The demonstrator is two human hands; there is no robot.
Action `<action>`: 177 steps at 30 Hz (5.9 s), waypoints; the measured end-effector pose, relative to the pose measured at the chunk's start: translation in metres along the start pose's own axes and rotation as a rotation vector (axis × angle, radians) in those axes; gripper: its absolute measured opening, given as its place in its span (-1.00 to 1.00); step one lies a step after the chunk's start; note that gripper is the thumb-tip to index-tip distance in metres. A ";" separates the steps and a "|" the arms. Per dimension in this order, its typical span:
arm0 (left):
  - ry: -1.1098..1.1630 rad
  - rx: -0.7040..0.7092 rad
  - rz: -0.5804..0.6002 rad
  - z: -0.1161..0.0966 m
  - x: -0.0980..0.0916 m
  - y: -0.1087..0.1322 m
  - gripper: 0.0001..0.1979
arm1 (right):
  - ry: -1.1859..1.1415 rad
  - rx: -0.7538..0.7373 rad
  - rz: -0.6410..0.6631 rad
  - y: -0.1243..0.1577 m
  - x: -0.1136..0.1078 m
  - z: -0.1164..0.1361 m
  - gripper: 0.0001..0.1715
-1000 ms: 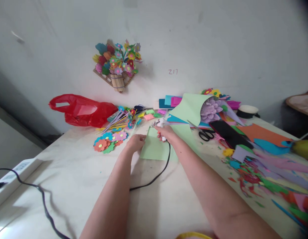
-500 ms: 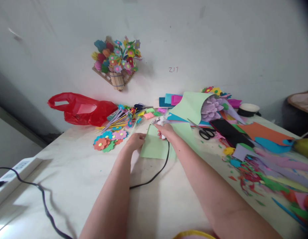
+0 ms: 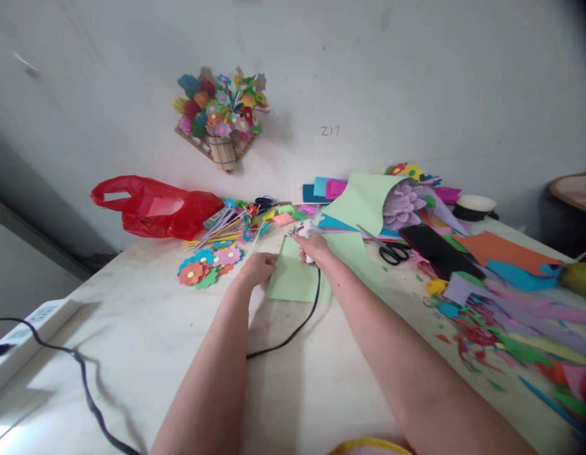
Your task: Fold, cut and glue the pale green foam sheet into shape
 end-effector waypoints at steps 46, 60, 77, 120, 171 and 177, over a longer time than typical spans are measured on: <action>-0.055 -0.012 -0.025 -0.009 -0.006 0.003 -0.51 | -0.005 -0.001 0.014 -0.004 0.005 0.005 -0.59; -0.043 -0.047 -0.059 -0.006 -0.007 0.003 -0.53 | 0.012 0.009 0.059 0.008 0.004 0.003 -0.60; -0.103 -0.061 -0.114 -0.006 -0.012 0.004 -0.56 | 0.028 -0.007 0.122 0.028 0.001 -0.002 -0.60; -0.137 -0.120 -0.182 -0.003 -0.018 0.008 -0.58 | 0.003 0.019 0.095 0.027 0.003 -0.007 -0.54; -0.171 -0.170 -0.338 -0.005 -0.027 0.017 -0.64 | 0.004 0.005 0.186 0.042 0.010 -0.018 -0.59; -0.283 -0.315 -0.244 0.005 -0.041 0.024 -0.71 | 0.011 -0.009 0.148 0.040 0.010 -0.016 -0.58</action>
Point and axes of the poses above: each hand's wrist, its own y-axis away from the middle knuckle, its own x-axis out of the palm, z = x × y, the point moved 9 cm from there along -y, towards the middle knuckle, and after that the axes turned 6 degrees about x, right-handed, at the moved point
